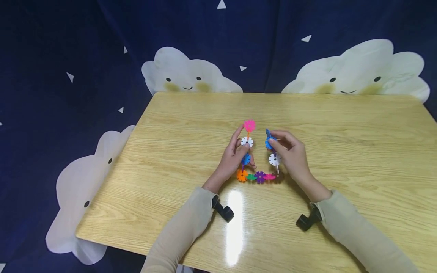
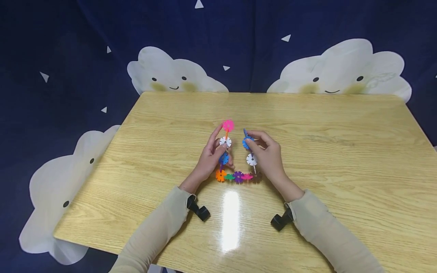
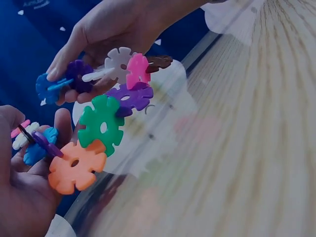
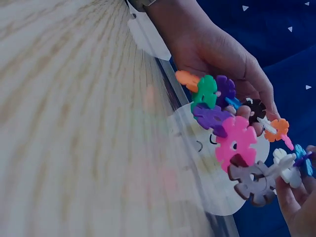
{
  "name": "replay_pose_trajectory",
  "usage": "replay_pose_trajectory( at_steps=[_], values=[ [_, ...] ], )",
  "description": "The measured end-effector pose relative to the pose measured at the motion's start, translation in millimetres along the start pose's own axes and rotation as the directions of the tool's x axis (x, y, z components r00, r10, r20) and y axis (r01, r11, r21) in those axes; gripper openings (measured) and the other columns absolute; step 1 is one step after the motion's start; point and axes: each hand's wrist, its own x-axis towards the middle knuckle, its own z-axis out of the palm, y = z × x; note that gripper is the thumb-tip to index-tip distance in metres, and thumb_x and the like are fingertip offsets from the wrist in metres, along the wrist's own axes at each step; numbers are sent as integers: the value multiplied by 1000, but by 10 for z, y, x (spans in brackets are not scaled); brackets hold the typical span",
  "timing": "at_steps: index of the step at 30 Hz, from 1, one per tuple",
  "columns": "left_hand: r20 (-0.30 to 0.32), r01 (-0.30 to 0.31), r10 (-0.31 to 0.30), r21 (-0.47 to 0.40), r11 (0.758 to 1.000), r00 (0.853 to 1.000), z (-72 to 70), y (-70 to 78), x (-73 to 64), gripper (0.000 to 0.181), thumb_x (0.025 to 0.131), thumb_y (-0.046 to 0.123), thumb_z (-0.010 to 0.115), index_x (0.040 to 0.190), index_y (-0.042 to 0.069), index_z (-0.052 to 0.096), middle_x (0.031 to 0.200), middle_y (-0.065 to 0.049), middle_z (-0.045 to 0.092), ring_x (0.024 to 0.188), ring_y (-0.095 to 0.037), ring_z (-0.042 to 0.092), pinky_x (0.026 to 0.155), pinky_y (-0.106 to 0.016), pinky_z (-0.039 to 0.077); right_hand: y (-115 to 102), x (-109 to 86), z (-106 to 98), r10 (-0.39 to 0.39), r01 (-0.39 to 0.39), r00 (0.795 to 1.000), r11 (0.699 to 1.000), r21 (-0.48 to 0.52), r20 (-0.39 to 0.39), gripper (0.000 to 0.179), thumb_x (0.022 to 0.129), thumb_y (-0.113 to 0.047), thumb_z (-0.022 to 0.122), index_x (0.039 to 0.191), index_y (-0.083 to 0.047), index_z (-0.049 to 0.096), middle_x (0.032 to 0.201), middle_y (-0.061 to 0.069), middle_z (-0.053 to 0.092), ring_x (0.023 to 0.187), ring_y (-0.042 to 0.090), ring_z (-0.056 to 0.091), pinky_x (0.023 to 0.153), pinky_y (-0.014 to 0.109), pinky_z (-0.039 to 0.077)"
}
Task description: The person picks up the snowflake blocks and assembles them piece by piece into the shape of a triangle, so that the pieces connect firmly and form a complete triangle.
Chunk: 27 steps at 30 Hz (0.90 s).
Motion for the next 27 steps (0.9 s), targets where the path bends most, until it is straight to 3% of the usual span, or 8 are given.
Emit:
replay_pose_trajectory(
  at_steps=[3,8,10,16,20,27],
  values=[
    [10,-5,5,-21,1000,1000,18,5,-6,59,104,13,46,154,37,23,98,-36,47,57,-13,65,62,-47,62,3,-9,-5,7,-5,999,998,-60,35,32,93,-17,67,119,1,65,95,-25,65,84,-3,62,69,9,53],
    [23,-9,9,-22,1000,1000,47,18,-18,59,103,8,46,153,33,27,84,-15,54,55,-12,63,63,-49,62,6,-18,0,24,-17,997,996,-88,71,32,93,-18,67,119,0,65,96,-24,65,84,-1,61,70,11,54],
    [30,-4,5,-31,1000,1000,55,26,-23,60,102,6,45,153,33,27,83,-12,54,55,-13,63,64,-49,62,8,-21,3,24,-18,996,997,-80,85,31,94,-18,66,119,0,65,96,-24,65,83,-1,61,70,12,55],
    [45,5,-3,-40,999,999,70,32,-32,57,103,6,42,152,32,27,89,-30,53,56,-14,64,64,-47,63,17,-28,9,11,-2,995,996,-90,99,30,95,-19,65,118,0,65,97,-23,64,82,-1,61,70,12,55],
    [39,-14,13,27,1000,999,67,5,-17,54,104,9,44,151,29,26,94,-40,52,57,-14,67,64,-42,62,14,-37,22,2,10,995,993,-116,96,29,95,-19,65,117,0,66,98,-22,64,83,-2,61,70,11,54],
    [-16,-43,44,57,997,999,72,4,2,49,102,15,51,146,23,31,95,-37,54,61,-14,70,66,-44,63,-6,-59,57,-29,45,994,986,-161,101,26,94,-18,66,115,-3,69,110,6,69,83,-3,61,70,9,51]
  ],
)
